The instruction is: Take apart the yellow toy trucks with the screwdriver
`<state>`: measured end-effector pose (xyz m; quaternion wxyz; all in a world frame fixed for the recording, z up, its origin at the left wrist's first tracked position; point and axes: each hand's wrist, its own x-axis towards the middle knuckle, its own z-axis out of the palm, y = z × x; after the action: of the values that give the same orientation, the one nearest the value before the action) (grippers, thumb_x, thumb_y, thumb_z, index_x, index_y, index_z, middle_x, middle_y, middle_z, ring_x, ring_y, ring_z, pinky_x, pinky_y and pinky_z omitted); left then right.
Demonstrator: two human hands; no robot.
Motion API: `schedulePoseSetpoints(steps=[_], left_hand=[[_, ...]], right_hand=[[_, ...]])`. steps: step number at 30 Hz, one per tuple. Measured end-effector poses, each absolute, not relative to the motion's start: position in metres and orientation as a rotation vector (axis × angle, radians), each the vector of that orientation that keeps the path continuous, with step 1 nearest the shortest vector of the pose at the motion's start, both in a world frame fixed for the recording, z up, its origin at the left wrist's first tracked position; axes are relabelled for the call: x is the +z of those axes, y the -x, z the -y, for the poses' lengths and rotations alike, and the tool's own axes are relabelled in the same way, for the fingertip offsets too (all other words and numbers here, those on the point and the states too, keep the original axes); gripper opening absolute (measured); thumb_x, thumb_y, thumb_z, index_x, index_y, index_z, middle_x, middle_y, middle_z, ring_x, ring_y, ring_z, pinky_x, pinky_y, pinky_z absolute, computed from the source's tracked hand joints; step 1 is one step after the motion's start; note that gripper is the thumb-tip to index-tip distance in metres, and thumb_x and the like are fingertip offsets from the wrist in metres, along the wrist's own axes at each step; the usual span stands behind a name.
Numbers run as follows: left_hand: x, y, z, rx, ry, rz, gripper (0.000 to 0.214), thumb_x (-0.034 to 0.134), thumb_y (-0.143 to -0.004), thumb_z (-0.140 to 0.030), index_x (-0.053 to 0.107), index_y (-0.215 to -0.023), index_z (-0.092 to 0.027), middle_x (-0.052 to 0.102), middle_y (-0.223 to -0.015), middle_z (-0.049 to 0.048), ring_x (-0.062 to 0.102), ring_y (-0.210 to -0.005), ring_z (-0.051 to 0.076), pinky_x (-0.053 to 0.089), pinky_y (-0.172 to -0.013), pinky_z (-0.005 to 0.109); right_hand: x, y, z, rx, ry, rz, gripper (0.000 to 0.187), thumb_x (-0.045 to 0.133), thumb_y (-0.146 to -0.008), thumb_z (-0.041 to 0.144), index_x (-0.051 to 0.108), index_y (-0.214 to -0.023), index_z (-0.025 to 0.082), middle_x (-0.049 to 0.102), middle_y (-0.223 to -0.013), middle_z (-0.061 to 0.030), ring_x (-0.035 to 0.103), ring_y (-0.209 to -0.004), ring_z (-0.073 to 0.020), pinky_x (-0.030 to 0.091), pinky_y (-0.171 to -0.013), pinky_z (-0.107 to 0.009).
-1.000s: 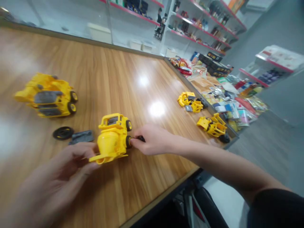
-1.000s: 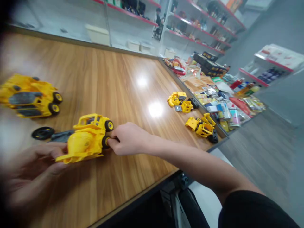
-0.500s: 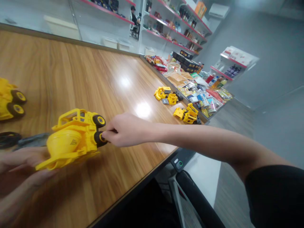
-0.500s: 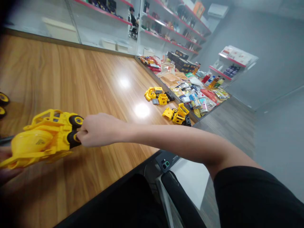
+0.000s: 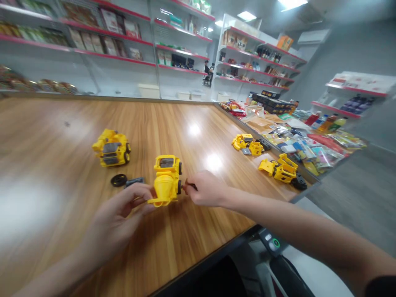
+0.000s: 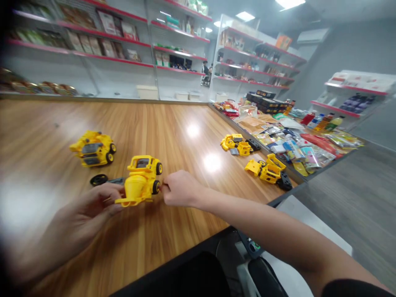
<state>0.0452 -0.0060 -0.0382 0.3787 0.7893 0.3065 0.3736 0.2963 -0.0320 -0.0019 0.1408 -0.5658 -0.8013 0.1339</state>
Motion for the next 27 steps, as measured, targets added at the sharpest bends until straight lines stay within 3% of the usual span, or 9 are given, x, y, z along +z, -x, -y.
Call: schedulePoseSetpoints(steps=[3,8,11,15,21,27], left_hand=[[-0.033,-0.049,0.006,0.969,-1.972,-0.787,0.002,0.057,-0.092,-0.024,0.055,-0.093,-0.025,0.062,-0.101,0.0017,0.062,-0.095,0.017,0.053,-0.086,0.027],[-0.034,-0.053,0.004,0.986,-1.899,-0.799,0.004,0.055,-0.093,-0.023,0.055,-0.089,-0.023,0.062,-0.095,0.0016,0.064,-0.091,0.018,0.056,-0.085,0.032],[-0.035,-0.054,0.004,1.002,-1.868,-0.824,0.003,0.055,-0.093,-0.023,0.055,-0.09,-0.023,0.063,-0.095,0.0019,0.065,-0.092,0.018,0.057,-0.086,0.033],[-0.038,-0.054,0.003,0.995,-1.842,-0.865,0.002,0.057,-0.093,-0.025,0.055,-0.094,-0.023,0.065,-0.099,0.0021,0.067,-0.095,0.018,0.057,-0.088,0.034],[-0.045,-0.052,0.0,0.965,-1.84,-0.912,0.008,0.056,-0.094,-0.029,0.054,-0.101,-0.025,0.065,-0.105,0.0011,0.068,-0.1,0.018,0.056,-0.094,0.036],[-0.043,-0.049,-0.005,0.949,-1.89,-0.964,0.021,0.062,-0.09,-0.033,0.054,-0.108,-0.026,0.065,-0.109,0.0023,0.068,-0.102,0.022,0.054,-0.099,0.043]], right_hand=[[-0.011,-0.295,0.026,0.385,1.592,2.282,0.016,0.057,-0.087,0.022,0.071,-0.09,0.013,0.072,-0.08,-0.0058,0.061,-0.067,-0.0142,0.03,-0.054,-0.024],[-0.018,-0.296,0.007,0.405,1.541,2.304,0.025,0.055,-0.09,0.02,0.066,-0.069,0.013,0.064,-0.062,-0.0012,0.053,-0.053,-0.0112,0.031,-0.052,-0.024],[-0.022,-0.296,-0.004,0.403,1.495,2.316,0.015,0.06,-0.087,0.018,0.067,-0.076,0.014,0.065,-0.066,0.0004,0.056,-0.057,-0.0119,0.037,-0.054,-0.023],[-0.032,-0.296,-0.005,0.396,1.458,2.284,0.013,0.058,-0.088,0.017,0.07,-0.09,0.014,0.072,-0.079,-0.0035,0.062,-0.066,-0.0135,0.039,-0.057,-0.023],[-0.035,-0.298,0.0,0.273,1.45,2.26,0.011,0.062,-0.088,0.022,0.07,-0.087,0.015,0.07,-0.083,-0.0068,0.062,-0.082,-0.019,0.043,-0.071,-0.029],[0.001,-0.31,0.031,0.13,1.456,2.234,0.022,0.064,-0.087,0.027,0.068,-0.104,0.015,0.067,-0.099,-0.0118,0.059,-0.099,-0.0254,0.046,-0.088,-0.039]])
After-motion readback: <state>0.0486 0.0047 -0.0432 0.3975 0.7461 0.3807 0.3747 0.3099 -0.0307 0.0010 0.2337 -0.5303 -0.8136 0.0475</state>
